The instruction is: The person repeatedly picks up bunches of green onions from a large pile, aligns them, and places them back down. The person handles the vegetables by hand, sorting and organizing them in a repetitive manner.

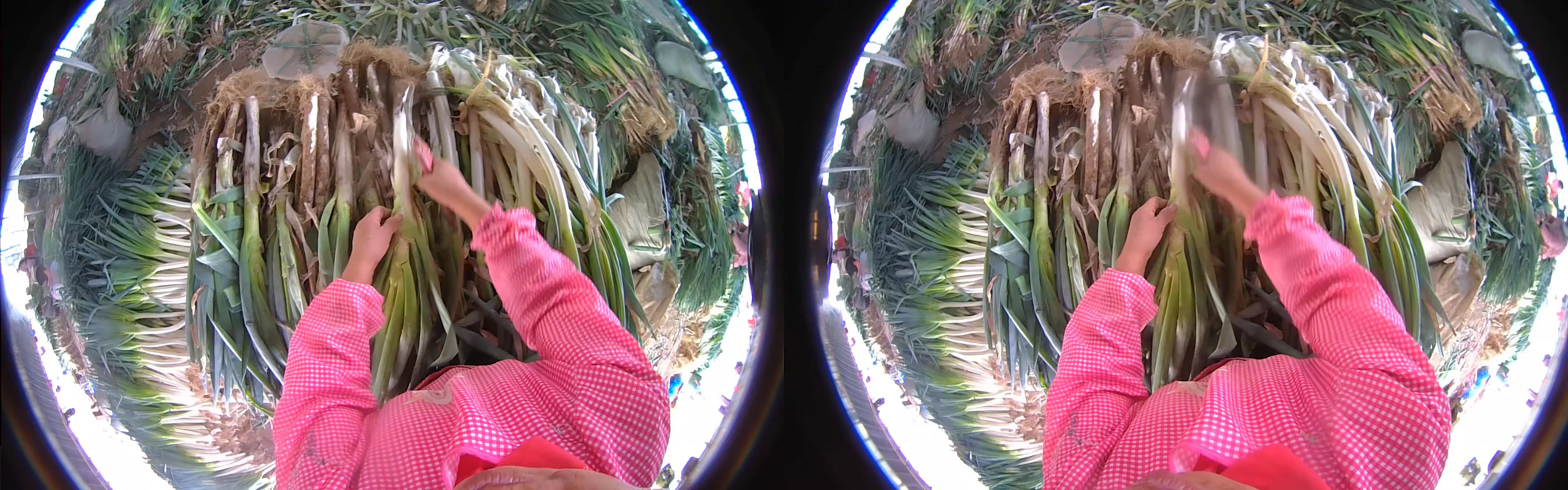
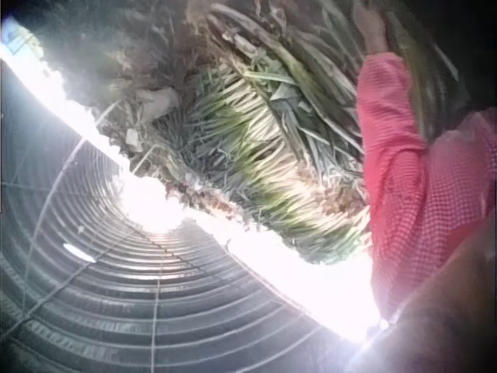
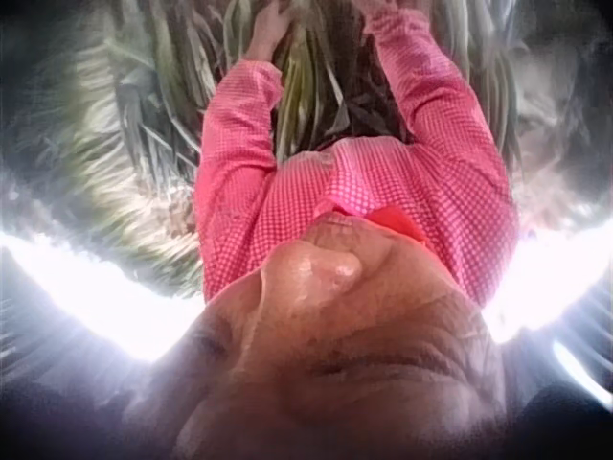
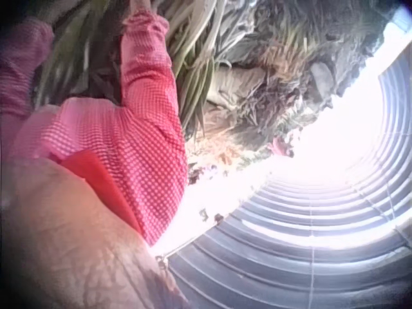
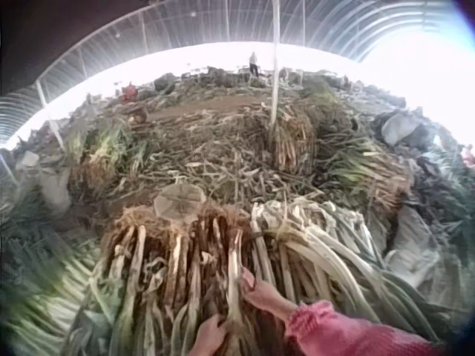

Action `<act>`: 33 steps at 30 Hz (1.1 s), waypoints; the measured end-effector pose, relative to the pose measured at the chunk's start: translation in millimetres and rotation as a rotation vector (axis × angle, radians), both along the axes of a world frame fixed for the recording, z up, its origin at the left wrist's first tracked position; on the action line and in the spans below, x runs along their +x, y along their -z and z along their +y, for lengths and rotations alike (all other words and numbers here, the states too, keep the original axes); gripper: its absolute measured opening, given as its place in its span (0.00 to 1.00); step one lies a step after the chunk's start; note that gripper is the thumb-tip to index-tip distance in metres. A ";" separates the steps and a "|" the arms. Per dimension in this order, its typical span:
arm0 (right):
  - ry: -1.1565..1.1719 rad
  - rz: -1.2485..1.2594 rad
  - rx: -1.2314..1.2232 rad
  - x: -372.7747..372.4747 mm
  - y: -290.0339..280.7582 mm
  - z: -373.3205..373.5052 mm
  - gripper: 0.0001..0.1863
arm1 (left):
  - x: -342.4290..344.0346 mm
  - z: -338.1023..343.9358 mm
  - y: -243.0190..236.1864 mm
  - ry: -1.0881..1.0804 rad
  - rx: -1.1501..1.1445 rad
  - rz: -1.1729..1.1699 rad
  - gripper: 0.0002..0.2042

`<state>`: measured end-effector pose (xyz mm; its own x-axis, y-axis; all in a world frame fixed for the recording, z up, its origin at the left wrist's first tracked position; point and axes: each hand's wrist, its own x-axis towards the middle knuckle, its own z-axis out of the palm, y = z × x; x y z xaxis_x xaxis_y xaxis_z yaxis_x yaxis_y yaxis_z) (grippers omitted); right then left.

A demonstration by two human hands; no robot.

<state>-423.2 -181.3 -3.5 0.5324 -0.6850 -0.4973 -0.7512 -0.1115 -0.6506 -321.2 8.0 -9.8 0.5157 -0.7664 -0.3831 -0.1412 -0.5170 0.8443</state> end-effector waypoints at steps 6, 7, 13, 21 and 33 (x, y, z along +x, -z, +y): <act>0.047 0.097 -0.192 44.9 -1.7 -75.0 0.17 | -3.7 4.1 2.7 -0.057 -0.064 0.067 0.15; -0.052 0.099 -0.208 36.3 -15.1 -62.5 0.16 | -4.9 5.3 5.0 -0.059 -0.109 0.018 0.14; -0.276 -0.205 -0.120 -94.6 -73.0 108.7 0.24 | -6.9 -2.5 15.1 -0.159 -0.024 -0.102 0.11; 0.140 -0.115 0.202 -96.3 -77.9 70.9 0.19 | -17.8 -5.8 -74.0 -0.490 -0.258 0.759 0.08; 0.194 -0.140 0.131 -195.9 -90.1 90.3 0.24 | -14.6 -127.0 -198.8 -0.192 -0.958 0.986 0.21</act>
<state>-619.1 -91.0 86.6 0.4675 -0.7153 -0.5194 -0.6522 0.1175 -0.7489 -335.8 -119.1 189.0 0.4689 -0.8831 -0.0177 0.7207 0.3709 0.5857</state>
